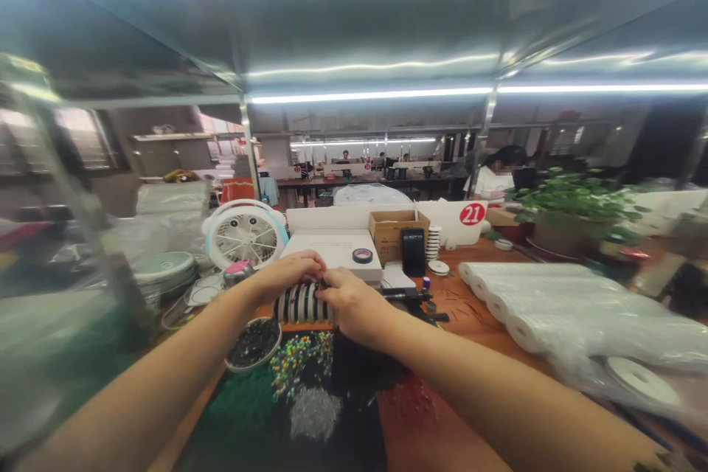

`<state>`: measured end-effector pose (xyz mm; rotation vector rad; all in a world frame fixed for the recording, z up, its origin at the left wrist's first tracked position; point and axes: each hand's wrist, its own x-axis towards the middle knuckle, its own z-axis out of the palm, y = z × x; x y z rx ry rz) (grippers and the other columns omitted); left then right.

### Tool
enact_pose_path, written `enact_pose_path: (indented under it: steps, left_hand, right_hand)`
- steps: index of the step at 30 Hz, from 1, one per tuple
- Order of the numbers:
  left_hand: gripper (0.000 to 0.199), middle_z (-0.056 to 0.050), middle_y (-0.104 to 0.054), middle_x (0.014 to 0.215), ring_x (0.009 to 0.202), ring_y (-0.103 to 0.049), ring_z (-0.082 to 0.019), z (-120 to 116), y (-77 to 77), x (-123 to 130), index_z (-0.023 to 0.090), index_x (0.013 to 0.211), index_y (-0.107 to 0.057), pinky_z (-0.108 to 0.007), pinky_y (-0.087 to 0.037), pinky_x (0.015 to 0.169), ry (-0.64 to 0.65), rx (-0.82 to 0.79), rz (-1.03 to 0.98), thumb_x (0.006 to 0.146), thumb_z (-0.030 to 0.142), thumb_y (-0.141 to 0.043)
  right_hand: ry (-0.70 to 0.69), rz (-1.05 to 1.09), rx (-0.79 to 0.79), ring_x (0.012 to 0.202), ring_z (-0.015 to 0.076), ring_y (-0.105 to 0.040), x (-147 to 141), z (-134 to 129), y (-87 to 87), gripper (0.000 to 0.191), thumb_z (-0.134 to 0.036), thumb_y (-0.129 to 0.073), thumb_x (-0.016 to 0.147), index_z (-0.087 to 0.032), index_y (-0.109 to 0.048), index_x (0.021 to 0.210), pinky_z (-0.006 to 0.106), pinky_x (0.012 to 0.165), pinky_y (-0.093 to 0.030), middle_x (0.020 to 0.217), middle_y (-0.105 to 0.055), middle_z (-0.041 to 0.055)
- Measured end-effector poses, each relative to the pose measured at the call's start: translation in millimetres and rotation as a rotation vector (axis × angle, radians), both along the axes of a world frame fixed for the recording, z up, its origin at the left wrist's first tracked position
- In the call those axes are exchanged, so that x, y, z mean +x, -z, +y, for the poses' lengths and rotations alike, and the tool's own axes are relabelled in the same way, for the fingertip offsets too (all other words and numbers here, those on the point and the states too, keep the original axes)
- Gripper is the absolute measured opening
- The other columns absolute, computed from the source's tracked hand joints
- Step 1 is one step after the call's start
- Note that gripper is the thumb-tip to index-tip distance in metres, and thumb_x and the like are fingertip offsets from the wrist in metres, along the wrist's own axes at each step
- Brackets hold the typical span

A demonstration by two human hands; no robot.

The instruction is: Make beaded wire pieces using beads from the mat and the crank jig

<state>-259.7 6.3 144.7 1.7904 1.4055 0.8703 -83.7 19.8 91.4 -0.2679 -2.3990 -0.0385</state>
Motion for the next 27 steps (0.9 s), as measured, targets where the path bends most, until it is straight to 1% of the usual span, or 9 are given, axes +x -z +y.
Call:
enact_pose_path:
  steps: [3, 5, 8, 11, 13, 16, 19, 24, 27]
  left_hand:
    - [0.016, -0.003, -0.065, 0.083, 0.087, -0.059, -0.021, -17, -0.2, 7, 0.018, 0.084, -0.053, -0.036, -0.045, 0.083, -0.044, 0.095, 0.040, 0.076, 0.021, -0.039]
    - [0.019, -0.005, -0.067, 0.090, 0.092, -0.059, -0.022, -31, 5.1, 10, 0.019, 0.094, -0.050, -0.039, -0.042, 0.088, -0.066, 0.198, 0.099, 0.081, 0.020, -0.036]
    - [0.030, -0.008, -0.065, 0.106, 0.103, -0.057, -0.021, -48, 20.0, 13, 0.020, 0.113, -0.043, -0.041, -0.041, 0.093, -0.045, 0.391, 0.225, 0.086, 0.016, -0.030]
    - [0.040, -0.008, -0.057, 0.120, 0.113, -0.052, -0.018, -61, 35.8, 12, 0.021, 0.122, -0.037, -0.038, -0.040, 0.099, 0.021, 0.523, 0.296, 0.085, 0.008, -0.030]
    - [0.043, -0.009, -0.052, 0.126, 0.118, -0.047, -0.019, -67, 44.1, 7, 0.021, 0.122, -0.039, -0.039, -0.039, 0.101, -0.016, 0.679, 0.353, 0.082, 0.004, -0.033]
    - [0.038, -0.012, -0.051, 0.122, 0.122, -0.043, -0.023, -73, 53.8, -6, 0.018, 0.113, -0.047, -0.044, -0.039, 0.101, -0.150, 0.979, 0.473, 0.079, 0.002, -0.041]
    - [0.031, -0.010, -0.055, 0.112, 0.119, -0.044, -0.027, -75, 64.0, -20, 0.019, 0.103, -0.055, -0.048, -0.039, 0.100, -0.154, 1.167, 0.649, 0.076, 0.003, -0.052]
    - [0.036, -0.004, -0.059, 0.111, 0.117, -0.045, -0.025, -74, 79.1, -30, 0.028, 0.104, -0.062, -0.045, -0.037, 0.100, -0.077, 1.303, 0.828, 0.075, 0.007, -0.061]
    - [0.033, -0.002, -0.062, 0.109, 0.113, -0.048, -0.024, -71, 71.5, -25, 0.030, 0.101, -0.064, -0.041, -0.038, 0.096, -0.077, 1.324, 0.826, 0.077, 0.008, -0.060]
  right_hand:
    - [-0.010, -0.033, 0.056, 0.095, 0.0228, -0.049, 5, -10, 5.0, 0.040, 0.005, -0.040, 0.072, -0.010, -0.063, 0.101, 0.037, 0.083, -0.047, 0.100, -0.056, 0.0142]
    - [0.016, 0.027, 0.032, 0.095, 0.0227, -0.050, 7, -15, 8.0, 0.043, 0.002, -0.039, 0.075, -0.013, -0.060, 0.110, 0.039, 0.082, -0.047, 0.102, -0.055, 0.0139]
    - [0.201, 0.172, -0.106, 0.096, 0.0228, -0.052, 8, -14, 8.0, 0.041, -0.007, -0.040, 0.084, -0.015, -0.050, 0.122, 0.040, 0.083, -0.046, 0.105, -0.055, 0.0143]
    - [0.317, 0.064, -0.167, 0.091, 0.0225, -0.054, 6, -8, 6.8, 0.032, -0.017, -0.041, 0.089, -0.013, -0.055, 0.117, 0.038, 0.082, -0.045, 0.096, -0.059, 0.0124]
    - [0.305, -0.021, -0.163, 0.091, 0.0222, -0.054, 5, -4, 8.9, 0.031, -0.019, -0.040, 0.090, -0.012, -0.057, 0.114, 0.036, 0.083, -0.045, 0.096, -0.060, 0.0118]
    - [0.303, -0.019, -0.142, 0.097, 0.0239, -0.053, 4, -2, 15.1, 0.034, -0.018, -0.038, 0.090, -0.009, -0.054, 0.119, 0.038, 0.086, -0.044, 0.104, -0.059, 0.0144]
    - [0.314, -0.002, -0.114, 0.099, 0.0252, -0.052, 3, -2, 20.2, 0.034, -0.017, -0.039, 0.090, -0.008, -0.054, 0.120, 0.039, 0.086, -0.044, 0.106, -0.059, 0.0160]
    - [0.324, 0.039, -0.082, 0.099, 0.0255, -0.053, 3, -2, 23.2, 0.034, -0.016, -0.040, 0.089, -0.008, -0.054, 0.119, 0.040, 0.087, -0.045, 0.107, -0.059, 0.0164]
    - [0.309, 0.046, -0.060, 0.099, 0.0258, -0.052, 4, -1, 24.2, 0.034, -0.017, -0.038, 0.090, -0.008, -0.054, 0.119, 0.041, 0.087, -0.045, 0.108, -0.059, 0.0165]
